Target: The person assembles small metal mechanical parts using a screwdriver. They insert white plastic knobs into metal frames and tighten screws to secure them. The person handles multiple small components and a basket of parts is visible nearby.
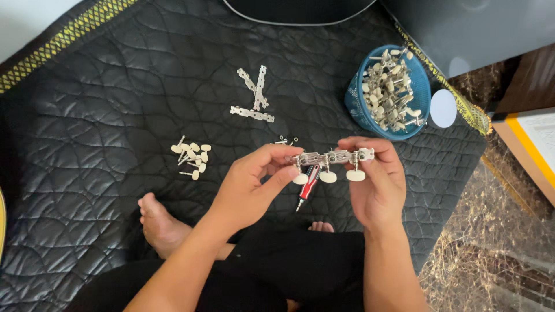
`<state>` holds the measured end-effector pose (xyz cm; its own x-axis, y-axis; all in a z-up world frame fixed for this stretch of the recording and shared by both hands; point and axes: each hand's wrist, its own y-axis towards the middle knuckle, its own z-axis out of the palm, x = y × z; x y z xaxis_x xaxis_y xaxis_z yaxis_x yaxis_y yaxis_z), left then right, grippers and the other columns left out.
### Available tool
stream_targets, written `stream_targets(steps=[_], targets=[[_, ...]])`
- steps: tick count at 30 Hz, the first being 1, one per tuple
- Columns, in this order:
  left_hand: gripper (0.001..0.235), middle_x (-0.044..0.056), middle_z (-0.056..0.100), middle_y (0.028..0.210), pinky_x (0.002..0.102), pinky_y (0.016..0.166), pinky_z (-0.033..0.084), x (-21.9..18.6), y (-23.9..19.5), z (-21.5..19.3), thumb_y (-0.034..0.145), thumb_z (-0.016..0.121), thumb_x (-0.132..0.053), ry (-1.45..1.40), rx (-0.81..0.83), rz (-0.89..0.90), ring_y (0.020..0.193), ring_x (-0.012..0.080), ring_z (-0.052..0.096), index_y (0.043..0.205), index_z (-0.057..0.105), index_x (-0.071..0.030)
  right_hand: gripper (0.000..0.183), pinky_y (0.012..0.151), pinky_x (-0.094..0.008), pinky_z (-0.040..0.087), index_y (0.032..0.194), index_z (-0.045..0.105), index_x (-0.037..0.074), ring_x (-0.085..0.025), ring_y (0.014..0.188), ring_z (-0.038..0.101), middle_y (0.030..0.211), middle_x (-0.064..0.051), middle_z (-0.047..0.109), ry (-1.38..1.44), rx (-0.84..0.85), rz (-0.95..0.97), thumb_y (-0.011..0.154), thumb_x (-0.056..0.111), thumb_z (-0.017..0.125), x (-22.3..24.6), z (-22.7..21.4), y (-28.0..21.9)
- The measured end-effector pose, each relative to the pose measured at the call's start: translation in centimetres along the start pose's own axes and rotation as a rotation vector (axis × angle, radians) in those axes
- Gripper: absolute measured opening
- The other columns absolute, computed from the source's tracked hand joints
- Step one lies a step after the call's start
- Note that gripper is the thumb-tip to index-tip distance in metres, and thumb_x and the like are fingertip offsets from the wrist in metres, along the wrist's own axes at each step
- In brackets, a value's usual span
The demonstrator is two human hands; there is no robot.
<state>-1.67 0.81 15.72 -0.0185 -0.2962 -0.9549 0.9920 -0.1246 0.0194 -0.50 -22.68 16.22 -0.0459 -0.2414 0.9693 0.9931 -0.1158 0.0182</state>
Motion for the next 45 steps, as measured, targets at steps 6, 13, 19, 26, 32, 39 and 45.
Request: stream_targets(steps=[6, 13, 19, 26, 32, 39, 45], targets=[[0.029, 0.009, 0.070, 0.090, 0.029, 0.078, 0.062, 1.5, 0.1, 0.3, 0.089, 0.075, -0.008, -0.026, -0.018, -0.027, 0.085, 0.0129, 0.068, 0.118, 0.072, -0.004, 0.025, 0.089, -0.034, 0.058, 0.108, 0.059, -0.004, -0.029, 0.100, 0.071, 0.113, -0.033, 0.065, 0.020, 0.013, 0.016, 0.092, 0.014, 0.057, 1.1, 1.4, -0.5], [0.029, 0.008, 0.069, 0.086, 0.029, 0.077, 0.061, 1.5, 0.2, 0.0, 0.088, 0.077, -0.006, -0.040, -0.035, -0.021, 0.083, 0.0117, 0.066, 0.116, 0.073, -0.003, 0.027, 0.086, -0.033, 0.059, 0.109, 0.058, -0.007, -0.030, 0.099, 0.071, 0.113, -0.035, 0.064, 0.035, 0.015, 0.025, 0.090, 0.012, 0.055, 0.8, 1.4, -0.5], [0.028, 0.007, 0.070, 0.086, 0.029, 0.078, 0.061, 1.0, 0.1, -0.2, 0.088, 0.077, -0.007, -0.068, -0.036, -0.020, 0.084, 0.0110, 0.066, 0.115, 0.073, -0.003, 0.028, 0.085, -0.031, 0.060, 0.109, 0.058, -0.008, -0.028, 0.099, 0.071, 0.113, -0.035, 0.064, 0.015, 0.016, 0.034, 0.090, 0.011, 0.054, 0.4, 1.3, -0.4], [0.027, 0.008, 0.072, 0.084, 0.029, 0.076, 0.060, 0.9, 0.2, -0.2, 0.088, 0.077, -0.005, -0.090, -0.031, -0.015, 0.082, 0.0108, 0.065, 0.114, 0.073, -0.002, 0.029, 0.087, -0.034, 0.060, 0.110, 0.057, -0.008, -0.030, 0.100, 0.070, 0.113, -0.036, 0.063, 0.007, 0.011, 0.049, 0.089, 0.011, 0.053, -0.5, 0.3, -0.3], [0.028, 0.009, 0.073, 0.085, 0.029, 0.076, 0.060, 0.7, 0.1, -0.4, 0.088, 0.077, -0.005, -0.088, -0.029, -0.002, 0.082, 0.0112, 0.065, 0.115, 0.073, -0.001, 0.028, 0.087, -0.036, 0.061, 0.110, 0.057, -0.008, -0.031, 0.100, 0.071, 0.113, -0.036, 0.063, 0.016, 0.008, 0.052, 0.089, 0.010, 0.053, -0.3, 0.8, -0.4], [0.027, 0.008, 0.073, 0.087, 0.028, 0.077, 0.059, 0.7, 0.1, -0.4, 0.089, 0.076, -0.006, -0.091, -0.021, -0.013, 0.084, 0.0106, 0.065, 0.115, 0.073, -0.002, 0.027, 0.087, -0.038, 0.061, 0.109, 0.056, -0.008, -0.031, 0.099, 0.071, 0.112, -0.036, 0.063, 0.007, -0.004, 0.059, 0.089, 0.010, 0.053, -0.3, 1.0, -0.5], [0.026, 0.007, 0.071, 0.087, 0.029, 0.079, 0.060, 0.5, 0.1, -0.5, 0.089, 0.075, -0.006, -0.091, -0.006, -0.024, 0.086, 0.0110, 0.065, 0.115, 0.073, -0.003, 0.027, 0.087, -0.038, 0.061, 0.109, 0.057, -0.007, -0.031, 0.098, 0.071, 0.112, -0.037, 0.064, 0.003, 0.002, 0.067, 0.089, 0.009, 0.053, -0.4, 0.8, -0.4]])
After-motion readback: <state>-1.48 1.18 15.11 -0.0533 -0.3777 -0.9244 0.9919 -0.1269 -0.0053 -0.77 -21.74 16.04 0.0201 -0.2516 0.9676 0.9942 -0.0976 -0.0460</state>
